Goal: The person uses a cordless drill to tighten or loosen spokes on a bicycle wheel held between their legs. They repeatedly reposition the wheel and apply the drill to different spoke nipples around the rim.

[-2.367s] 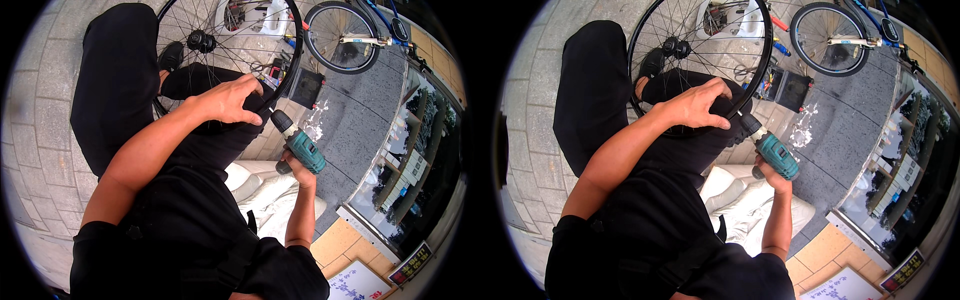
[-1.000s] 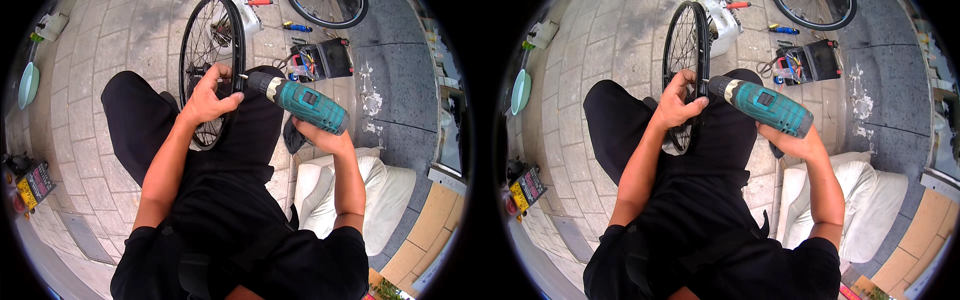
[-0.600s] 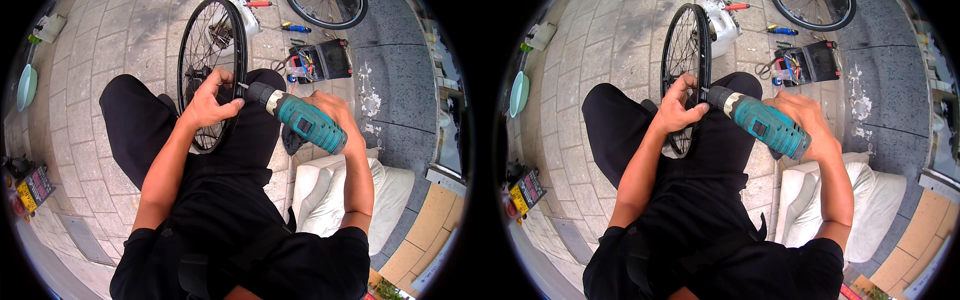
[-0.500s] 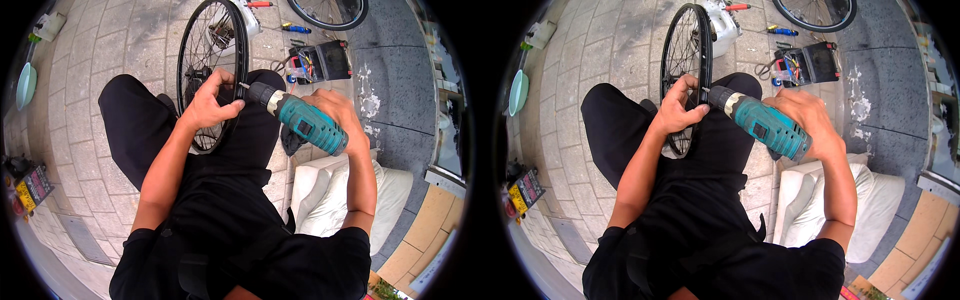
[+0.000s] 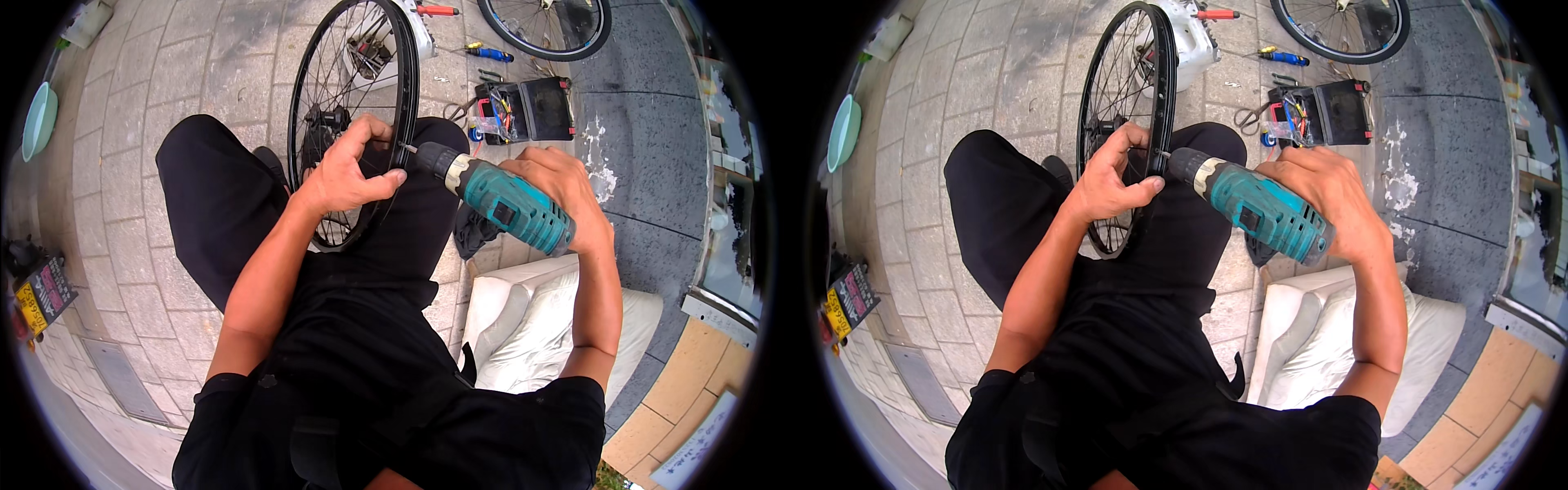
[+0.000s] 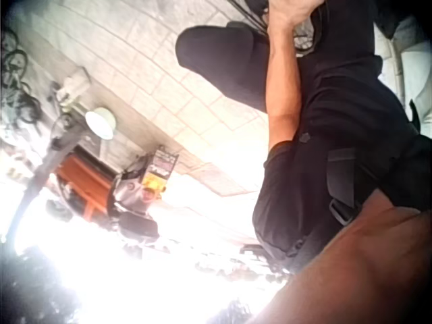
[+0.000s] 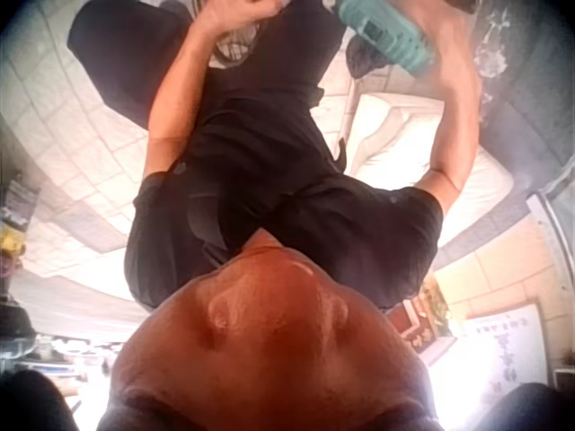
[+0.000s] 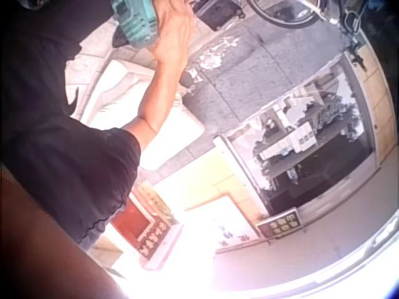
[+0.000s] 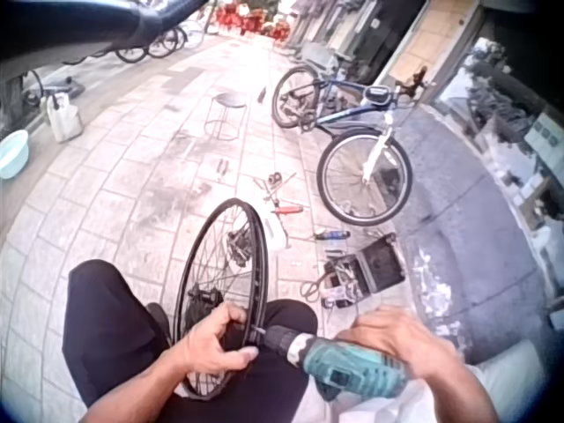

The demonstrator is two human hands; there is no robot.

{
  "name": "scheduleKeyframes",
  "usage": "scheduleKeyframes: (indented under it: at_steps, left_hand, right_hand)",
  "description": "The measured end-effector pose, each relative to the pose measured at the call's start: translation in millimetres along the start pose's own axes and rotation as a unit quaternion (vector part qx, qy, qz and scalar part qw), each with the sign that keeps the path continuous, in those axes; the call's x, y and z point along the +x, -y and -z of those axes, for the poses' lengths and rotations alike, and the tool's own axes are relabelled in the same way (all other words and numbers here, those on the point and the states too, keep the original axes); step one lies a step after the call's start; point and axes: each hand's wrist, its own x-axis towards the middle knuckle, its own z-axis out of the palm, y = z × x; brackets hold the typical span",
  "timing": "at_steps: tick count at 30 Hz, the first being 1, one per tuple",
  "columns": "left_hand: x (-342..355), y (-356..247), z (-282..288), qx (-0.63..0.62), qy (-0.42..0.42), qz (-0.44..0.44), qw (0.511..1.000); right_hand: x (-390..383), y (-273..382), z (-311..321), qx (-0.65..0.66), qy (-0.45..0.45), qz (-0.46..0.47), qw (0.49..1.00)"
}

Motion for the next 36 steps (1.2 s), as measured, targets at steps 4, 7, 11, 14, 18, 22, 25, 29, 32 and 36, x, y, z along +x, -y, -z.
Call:
scheduleKeyframes:
  at_steps: [4, 7, 11, 14, 18, 22, 25, 29, 32, 36]
  left_hand:
    - [1.4, 1.4, 0.0, 0.011, -0.001, -0.023, 1.0]
    - [0.8, 2.0, -1.1, 0.002, -0.005, -0.022, 1.0]
    - [0.3, 2.4, -1.8, 0.006, -0.006, -0.025, 1.0]
    - [0.7, 0.5, -1.7, 0.006, -0.006, -0.024, 1.0]
    - [1.0, -5.2, -3.2, -0.006, -0.008, -0.005, 1.0]
    - [0.7, -4.3, -3.7, -0.007, -0.006, 0.002, 1.0]
    - [1.3, -5.5, -6.9, -0.02, -0.012, -0.004, 1.0]
    - [4.2, -9.1, -8.8, 0.043, -0.027, -0.027, 0.998]
    - [8.2, -2.8, -9.5, 0.157, -0.043, -0.053, 0.985]
    - [10.1, 2.1, -23.7, 0.141, -0.05, 0.021, 0.988]
  right_hand:
    - [0.5, -1.9, -1.2, -0.001, -0.009, 0.007, 1.0]
    - [0.4, -4.1, -2.5, 0.0, -0.013, 0.009, 1.0]
    - [1.5, -3.3, -1.3, 0.009, -0.016, 0.015, 1.0]
    - [1.5, -2.9, -0.6, 0.009, -0.007, 0.013, 1.0]
    - [1.3, -4.8, -0.5, 0.009, -0.002, 0.004, 1.0]
    - [7.9, -8.6, 4.3, 0.032, 0.008, 0.015, 0.999]
    - [14.1, -10.5, 12.7, 0.037, 0.029, 0.019, 0.999]
    - [16.8, -15.1, 16.4, 0.042, 0.052, 0.001, 0.998]
    - [11.4, -22.7, 16.2, 0.101, 0.057, -0.024, 0.993]
    - [0.3, -30.0, 12.5, 0.108, 0.083, -0.082, 0.987]
